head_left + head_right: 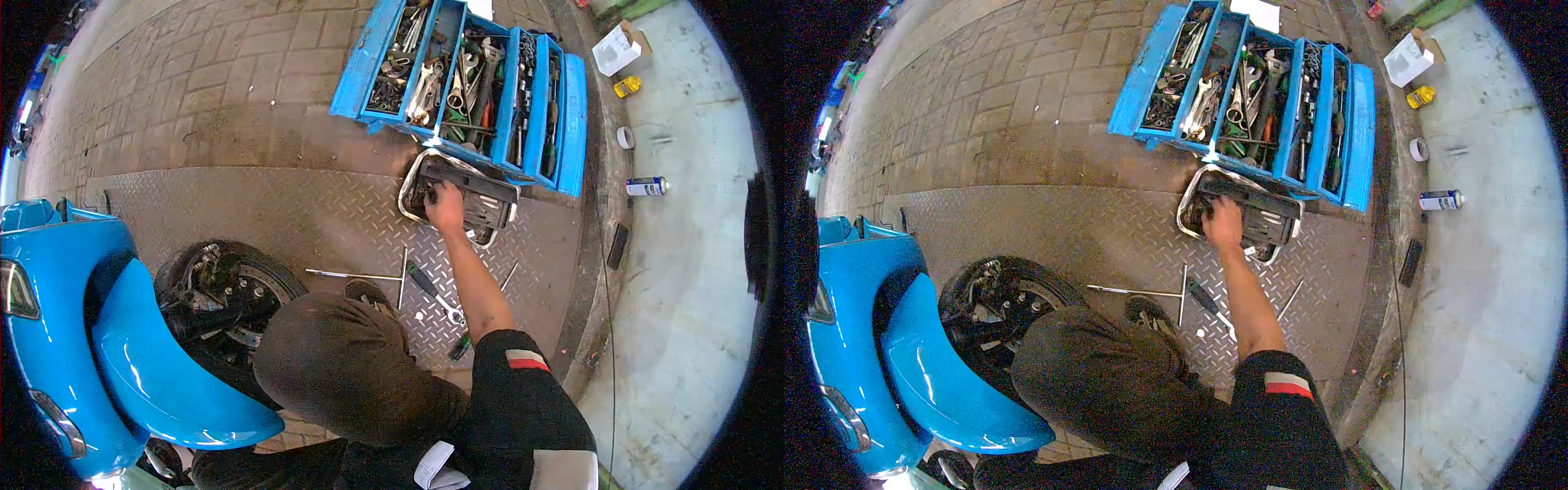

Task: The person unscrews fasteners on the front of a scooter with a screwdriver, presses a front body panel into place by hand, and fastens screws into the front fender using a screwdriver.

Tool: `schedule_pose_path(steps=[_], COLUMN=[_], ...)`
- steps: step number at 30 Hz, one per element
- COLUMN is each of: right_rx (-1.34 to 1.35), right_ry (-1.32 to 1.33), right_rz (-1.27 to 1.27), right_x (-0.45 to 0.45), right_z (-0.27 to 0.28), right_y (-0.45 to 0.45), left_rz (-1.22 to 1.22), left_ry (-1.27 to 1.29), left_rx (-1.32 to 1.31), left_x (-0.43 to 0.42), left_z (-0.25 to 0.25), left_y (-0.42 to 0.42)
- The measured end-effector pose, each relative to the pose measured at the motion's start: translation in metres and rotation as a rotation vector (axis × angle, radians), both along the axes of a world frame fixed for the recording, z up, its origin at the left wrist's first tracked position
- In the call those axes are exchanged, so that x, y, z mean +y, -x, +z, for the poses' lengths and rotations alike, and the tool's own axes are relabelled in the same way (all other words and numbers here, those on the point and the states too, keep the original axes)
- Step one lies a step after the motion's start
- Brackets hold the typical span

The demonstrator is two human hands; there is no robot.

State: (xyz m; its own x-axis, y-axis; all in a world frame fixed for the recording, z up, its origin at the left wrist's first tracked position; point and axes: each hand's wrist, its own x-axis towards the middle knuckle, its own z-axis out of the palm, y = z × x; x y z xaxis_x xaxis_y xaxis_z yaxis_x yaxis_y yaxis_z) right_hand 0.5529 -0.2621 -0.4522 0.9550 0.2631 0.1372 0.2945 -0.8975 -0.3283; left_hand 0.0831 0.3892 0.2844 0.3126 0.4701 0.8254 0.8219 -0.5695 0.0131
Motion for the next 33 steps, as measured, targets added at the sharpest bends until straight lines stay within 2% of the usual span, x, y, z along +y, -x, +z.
schedule_pose_path(steps=[1,2,4,5,8,9,11,12,14,15,17,18,21,25,28,30,31,33], right_rx=[-0.085,-0.086,0.355,0.358,0.797,0.796,0.793,0.793,0.261,0.260,0.229,0.329,0.283,0.256,0.109,0.166,0.168,0.719], right_ry=[-0.163,-0.167,-0.775,-0.776,-1.870,-1.872,-1.545,-1.546,-0.424,-0.425,-0.035,0.014,0.075,0.002,-0.118,-0.521,-0.519,-1.718], right_rz=[-0.086,-0.081,-0.451,-0.451,-0.600,-0.605,-0.520,-0.520,-0.211,-0.211,-0.015,0.028,0.072,0.069,0.026,-0.435,-0.434,-0.855], right_x=[0.002,-0.003,-0.011,-0.011,-0.018,-0.021,-0.031,-0.032,-0.023,-0.019,-0.010,-0.006,0.000,-0.005,-0.005,-0.001,-0.011,-0.041], right_z=[-0.003,-0.019,-0.032,-0.031,-0.020,-0.024,-0.043,-0.047,-0.036,-0.028,0.002,0.012,0.008,-0.002,-0.002,0.002,-0.010,-0.045], right_y=[0.000,-0.001,0.000,0.003,0.018,0.018,0.015,0.015,0.016,0.018,0.021,0.018,0.019,0.019,0.022,0.023,0.022,0.023], left_rz=[0.003,0.007,0.017,0.017,0.020,0.020,0.025,0.025,0.032,0.038,0.043,0.045,0.053,0.063,0.066,0.073,0.076,0.082], left_ry=[-0.004,-0.005,-0.008,-0.011,-0.010,-0.009,-0.010,-0.011,-0.013,-0.015,-0.016,-0.016,-0.018,-0.017,-0.021,-0.024,-0.028,-0.025], left_rx=[-0.003,-0.006,-0.007,-0.005,-0.003,-0.002,-0.002,-0.003,-0.006,-0.006,-0.008,-0.011,-0.014,-0.012,-0.013,-0.013,-0.010,-0.007], left_x=[-0.001,-0.001,-0.002,-0.002,-0.001,-0.001,-0.001,-0.002,-0.002,-0.001,-0.002,-0.002,-0.002,0.000,0.002,0.001,0.002,0.004], left_z=[0.002,0.002,0.003,0.003,0.005,0.005,0.006,0.008,0.008,0.009,0.010,0.011,0.013,0.014,0.016,0.018,0.019,0.018], left_y=[0.002,0.004,0.007,0.007,0.005,0.005,0.004,0.005,0.006,0.006,0.008,0.009,0.011,0.010,0.011,0.012,0.012,0.011])
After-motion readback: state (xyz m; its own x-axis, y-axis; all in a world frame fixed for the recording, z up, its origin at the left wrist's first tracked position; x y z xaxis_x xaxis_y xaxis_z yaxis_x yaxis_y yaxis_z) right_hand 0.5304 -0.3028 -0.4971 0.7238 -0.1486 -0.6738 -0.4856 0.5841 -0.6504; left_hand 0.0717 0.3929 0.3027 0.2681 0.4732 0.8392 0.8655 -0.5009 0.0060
